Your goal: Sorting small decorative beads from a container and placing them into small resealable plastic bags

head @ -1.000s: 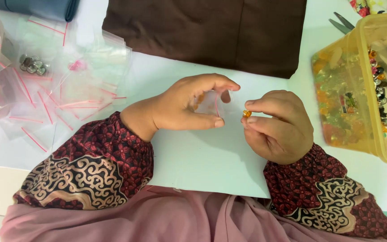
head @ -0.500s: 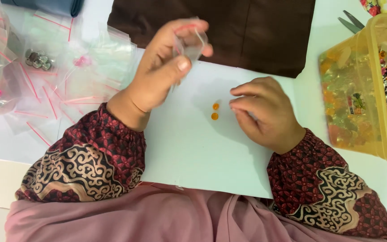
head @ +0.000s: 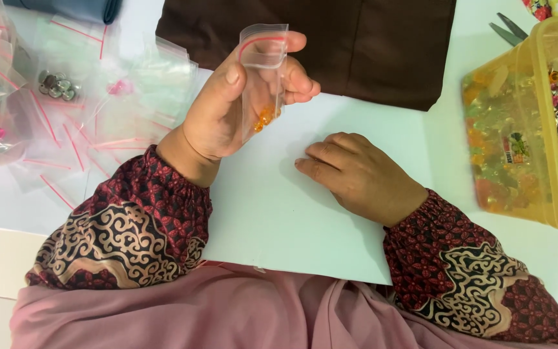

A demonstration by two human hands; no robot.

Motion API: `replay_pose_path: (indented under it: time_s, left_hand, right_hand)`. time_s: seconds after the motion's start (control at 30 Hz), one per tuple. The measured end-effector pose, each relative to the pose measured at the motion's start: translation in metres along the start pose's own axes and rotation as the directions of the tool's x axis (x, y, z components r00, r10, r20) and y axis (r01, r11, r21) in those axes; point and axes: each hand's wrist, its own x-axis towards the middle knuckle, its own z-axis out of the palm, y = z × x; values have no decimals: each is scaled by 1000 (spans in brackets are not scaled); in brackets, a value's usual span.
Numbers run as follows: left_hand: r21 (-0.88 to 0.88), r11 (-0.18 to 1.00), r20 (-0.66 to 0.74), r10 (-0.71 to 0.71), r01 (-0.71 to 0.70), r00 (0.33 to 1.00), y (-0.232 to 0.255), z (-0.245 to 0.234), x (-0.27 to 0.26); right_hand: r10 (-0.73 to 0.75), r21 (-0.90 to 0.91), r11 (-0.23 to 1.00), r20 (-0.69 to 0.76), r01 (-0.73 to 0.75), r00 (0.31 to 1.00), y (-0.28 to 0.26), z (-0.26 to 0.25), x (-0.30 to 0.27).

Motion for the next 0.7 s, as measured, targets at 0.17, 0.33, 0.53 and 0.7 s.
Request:
replay_pose_path:
  time_s: [0.17, 0.33, 0.53, 0.7]
  left_hand:
    - [346, 938, 27, -1, -8, 1000, 2, 4, 0]
    - [683, 729, 101, -160, 49, 982, -5, 17, -1]
    - [746, 660, 246, -151, -88, 957, -20, 30, 1]
    - [677, 733, 156, -232, 67, 960, -9, 22, -1]
  right_hand:
    - [12, 84, 996, -17, -11, 1000, 4, -10, 0]
    - [105, 50, 994, -466, -93, 878, -3, -25, -9]
    - [61, 66, 997, -526, -31, 848, -13, -25, -6]
    - [225, 161, 973, -472, -168, 852, -4, -21, -18]
